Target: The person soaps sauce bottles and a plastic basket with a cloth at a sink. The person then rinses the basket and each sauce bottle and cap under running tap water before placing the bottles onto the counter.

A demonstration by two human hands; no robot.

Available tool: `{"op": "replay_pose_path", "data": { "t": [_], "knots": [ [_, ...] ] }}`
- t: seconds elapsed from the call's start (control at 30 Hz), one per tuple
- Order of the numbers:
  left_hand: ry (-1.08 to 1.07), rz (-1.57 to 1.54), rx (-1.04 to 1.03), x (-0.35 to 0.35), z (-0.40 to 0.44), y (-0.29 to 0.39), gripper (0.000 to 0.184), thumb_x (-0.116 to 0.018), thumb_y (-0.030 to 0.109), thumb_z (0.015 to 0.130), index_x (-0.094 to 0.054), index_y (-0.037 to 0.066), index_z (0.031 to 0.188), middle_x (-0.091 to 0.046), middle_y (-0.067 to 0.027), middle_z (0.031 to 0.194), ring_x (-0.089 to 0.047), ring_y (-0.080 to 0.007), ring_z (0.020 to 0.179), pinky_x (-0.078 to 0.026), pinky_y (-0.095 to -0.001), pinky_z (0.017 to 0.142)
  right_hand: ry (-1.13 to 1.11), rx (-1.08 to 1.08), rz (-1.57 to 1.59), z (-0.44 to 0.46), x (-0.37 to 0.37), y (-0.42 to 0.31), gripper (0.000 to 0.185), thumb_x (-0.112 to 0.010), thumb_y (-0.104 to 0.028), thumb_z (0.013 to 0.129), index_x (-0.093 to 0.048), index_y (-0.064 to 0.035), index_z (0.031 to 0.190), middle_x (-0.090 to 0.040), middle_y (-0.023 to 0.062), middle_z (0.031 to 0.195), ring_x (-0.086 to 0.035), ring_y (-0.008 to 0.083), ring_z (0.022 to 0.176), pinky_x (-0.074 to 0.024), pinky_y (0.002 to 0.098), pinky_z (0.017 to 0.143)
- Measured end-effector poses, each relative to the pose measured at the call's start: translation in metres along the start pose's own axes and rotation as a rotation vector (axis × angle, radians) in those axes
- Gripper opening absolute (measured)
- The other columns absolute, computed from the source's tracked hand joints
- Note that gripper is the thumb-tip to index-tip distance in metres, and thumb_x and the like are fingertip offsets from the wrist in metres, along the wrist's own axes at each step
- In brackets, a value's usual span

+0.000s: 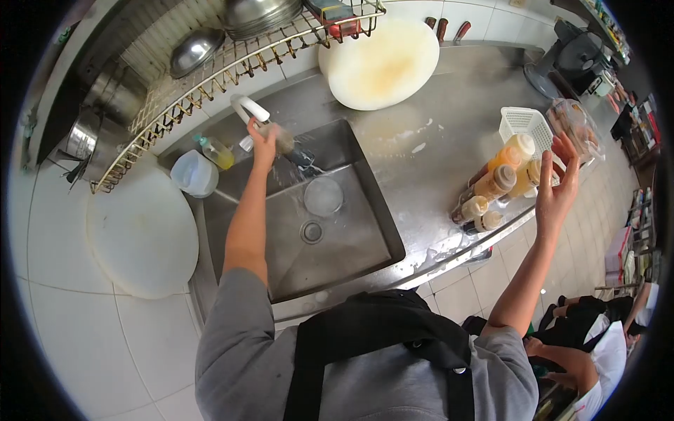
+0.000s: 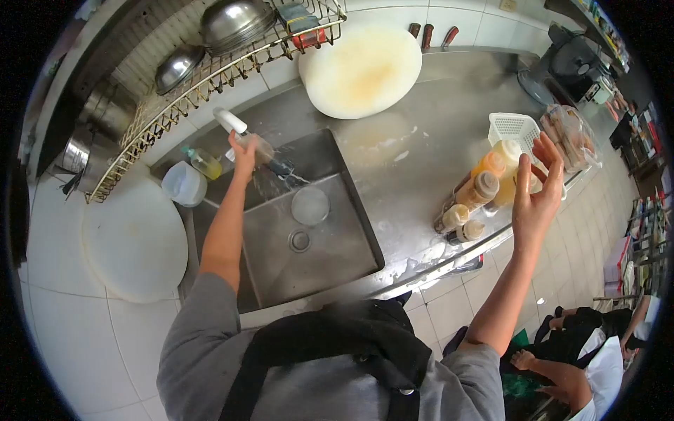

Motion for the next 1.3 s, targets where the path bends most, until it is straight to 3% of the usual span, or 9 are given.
{"op": "replay_pose_path", "data": {
  "t": [0.23,0.43,0.83,0.93,1.03,1.1,1.13,1.2,1.3],
  "knots": [
    [-0.007,0.014,-0.124,0.007,0.006,0.012,0.063,-0.057,0.011,0.092,-0.021,0.013,0.143,-0.044,-0.0153,0.130,-0.051,-0.0230,0.108,-0.043,-0.0337,0.093,-0.098,-0.039,0.019,-0.010,0.000,-0.011,0.034,-0.059,-0.017,0.095,-0.056,-0.0066,0.128,-0.063,0.0096,0.119,-0.060,0.0175,0.110,-0.0488,0.0320,0.087],
    [0.100,0.043,-0.180,0.009,0.001,0.042,0.062,-0.055,0.014,0.097,-0.015,0.016,0.144,-0.044,-0.0174,0.129,-0.051,-0.0226,0.108,-0.042,-0.0335,0.092,-0.158,-0.040,0.075,-0.013,-0.006,-0.017,0.032,-0.059,-0.017,0.095,-0.058,-0.0054,0.126,-0.064,0.0125,0.114,-0.063,0.0191,0.103,-0.0523,0.0343,0.085],
    [0.086,0.042,-0.065,-0.014,-0.031,0.013,0.061,-0.055,0.020,0.099,-0.016,0.015,0.146,-0.042,-0.0170,0.129,-0.050,-0.0231,0.109,-0.042,-0.0350,0.093,-0.335,-0.065,0.268,-0.039,-0.047,-0.018,0.029,-0.058,-0.004,0.091,-0.059,-0.0024,0.120,-0.065,0.0113,0.100,-0.063,0.0180,0.092,-0.0522,0.0312,0.079],
    [-0.129,-0.042,-0.048,-0.064,-0.082,0.038,0.062,-0.056,0.019,0.098,-0.017,0.013,0.145,-0.045,-0.0148,0.126,-0.051,-0.0200,0.107,-0.043,-0.0329,0.092,-0.492,-0.066,0.343,-0.069,-0.084,-0.034,0.030,-0.062,-0.007,0.087,-0.059,-0.0038,0.117,-0.064,0.0160,0.103,-0.064,0.0250,0.095,-0.0522,0.0329,0.080],
    [-0.309,-0.103,-0.141,-0.119,-0.121,0.066,0.063,-0.057,0.017,0.097,-0.017,0.012,0.146,-0.046,-0.0133,0.124,-0.052,-0.0180,0.106,-0.044,-0.0316,0.092,-0.725,-0.023,0.358,-0.105,-0.124,-0.038,0.050,-0.066,-0.013,0.086,-0.049,-0.0030,0.132,-0.059,0.0182,0.118,-0.060,0.0288,0.108,-0.0493,0.0374,0.090],
    [-0.407,-0.149,-0.170,-0.159,-0.151,0.121,0.063,-0.057,0.016,0.097,-0.018,0.011,0.146,-0.046,-0.0140,0.124,-0.052,-0.0185,0.107,-0.044,-0.0326,0.093,-0.721,0.048,0.257,-0.118,-0.139,-0.037,0.071,-0.071,-0.020,0.082,-0.037,0.0029,0.139,-0.053,0.0250,0.128,-0.054,0.0369,0.118,-0.0433,0.0419,0.099],
    [-0.482,-0.188,-0.197,-0.180,-0.165,0.153,0.063,-0.057,0.014,0.096,-0.018,0.011,0.145,-0.047,-0.0147,0.125,-0.051,-0.0190,0.108,-0.043,-0.0336,0.095,-0.710,0.042,0.247,-0.120,-0.143,-0.036,0.071,-0.071,-0.020,0.082,-0.037,0.0029,0.139,-0.053,0.0250,0.128,-0.054,0.0369,0.118,-0.0433,0.0419,0.099],
    [-0.546,-0.351,-0.329,-0.214,-0.184,0.204,0.065,-0.058,0.012,0.095,-0.018,0.010,0.146,-0.046,-0.0153,0.127,-0.050,-0.0199,0.113,-0.042,-0.0347,0.098,-0.620,-0.087,0.338,-0.116,-0.141,-0.026,0.085,-0.075,-0.025,0.078,-0.030,0.0077,0.142,-0.045,0.0306,0.135,-0.048,0.0419,0.123,-0.0365,0.0433,0.106],
    [-0.720,-0.469,-0.303,-0.254,-0.199,0.261,0.076,-0.061,0.017,0.095,-0.010,0.010,0.150,-0.039,-0.0181,0.139,-0.045,-0.0235,0.124,-0.035,-0.0380,0.107,-0.553,-0.142,0.435,-0.075,-0.096,-0.024,0.083,-0.076,-0.025,0.075,-0.034,0.0047,0.139,-0.052,0.0299,0.126,-0.055,0.0408,0.116,-0.0441,0.0426,0.096]
  ]
}}
Point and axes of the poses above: each hand's wrist, its own z-axis towards the middle knuckle, its own x-axis out of the back of the hand, y = z × x, the point moved 5 cm from there along z, towards the middle knuckle
